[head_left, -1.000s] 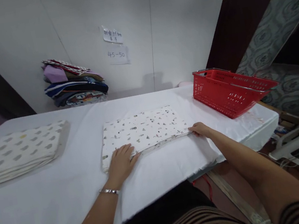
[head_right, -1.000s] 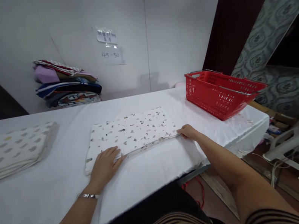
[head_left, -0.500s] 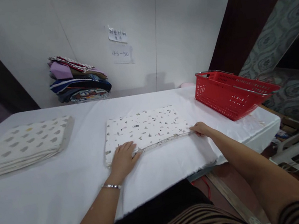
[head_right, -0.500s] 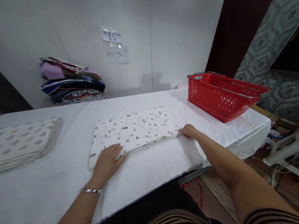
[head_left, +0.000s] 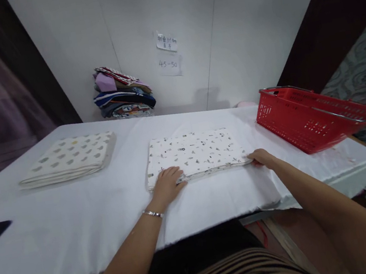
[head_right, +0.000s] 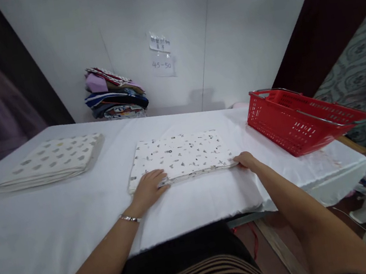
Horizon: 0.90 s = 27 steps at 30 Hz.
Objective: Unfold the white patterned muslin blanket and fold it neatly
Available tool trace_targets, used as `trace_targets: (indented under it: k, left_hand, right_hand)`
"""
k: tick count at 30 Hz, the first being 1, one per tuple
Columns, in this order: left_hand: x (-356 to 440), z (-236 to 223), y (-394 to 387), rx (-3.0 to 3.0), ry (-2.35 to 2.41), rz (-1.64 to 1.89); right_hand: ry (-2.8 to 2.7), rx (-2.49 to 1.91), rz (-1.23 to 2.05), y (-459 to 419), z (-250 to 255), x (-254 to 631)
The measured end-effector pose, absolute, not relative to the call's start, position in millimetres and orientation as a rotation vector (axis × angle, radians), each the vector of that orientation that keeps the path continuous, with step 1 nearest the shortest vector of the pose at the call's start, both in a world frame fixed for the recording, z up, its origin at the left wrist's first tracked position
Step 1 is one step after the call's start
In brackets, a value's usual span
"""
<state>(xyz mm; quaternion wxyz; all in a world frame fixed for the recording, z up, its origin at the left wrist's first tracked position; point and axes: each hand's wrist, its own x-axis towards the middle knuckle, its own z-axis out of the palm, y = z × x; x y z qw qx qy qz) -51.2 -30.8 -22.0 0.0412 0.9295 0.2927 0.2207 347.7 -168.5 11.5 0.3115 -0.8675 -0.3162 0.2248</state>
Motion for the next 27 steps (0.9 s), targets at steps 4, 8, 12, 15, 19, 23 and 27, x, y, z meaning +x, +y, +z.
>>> trace_targets:
  k: [4,8,12,15,19,23,27]
  left_hand:
    - [-51.0,-25.0,-28.6,2.865,0.849,0.668]
    - [-51.0,-25.6,-27.8,2.861,0.838,0.668]
    - [-51.5,-23.5,-28.6,2.861,0.846,0.644]
    - [-51.0,-21.0,-30.8,2.867,0.857,0.66]
    - [-45.0,-17.6,-36.5,2.886,0.803,0.684]
    - [-33.0,-14.3,-42.6,2.887,0.734,0.64]
    - [-24.5,-10.9,-44.0,2.877,0.708,0.606]
  right_hand:
    - [-0.845,-2.376,0.554,-172.1,7.9,347.8]
    - [-0.955,-2.459,0.426,-172.8,8.2,348.4]
    - [-1.12,-2.46,0.185,-174.2,13.7,345.1]
    - [-1.314,-2.34,0.062,-176.5,15.5,331.7]
    - [-1.755,-1.991,0.035,-176.0,9.2,305.4]
    - [-1.985,-1.811,-0.024,-169.0,-1.3,288.5]
    - [-2.083,-1.764,-0.065,-160.6,-9.3,286.7]
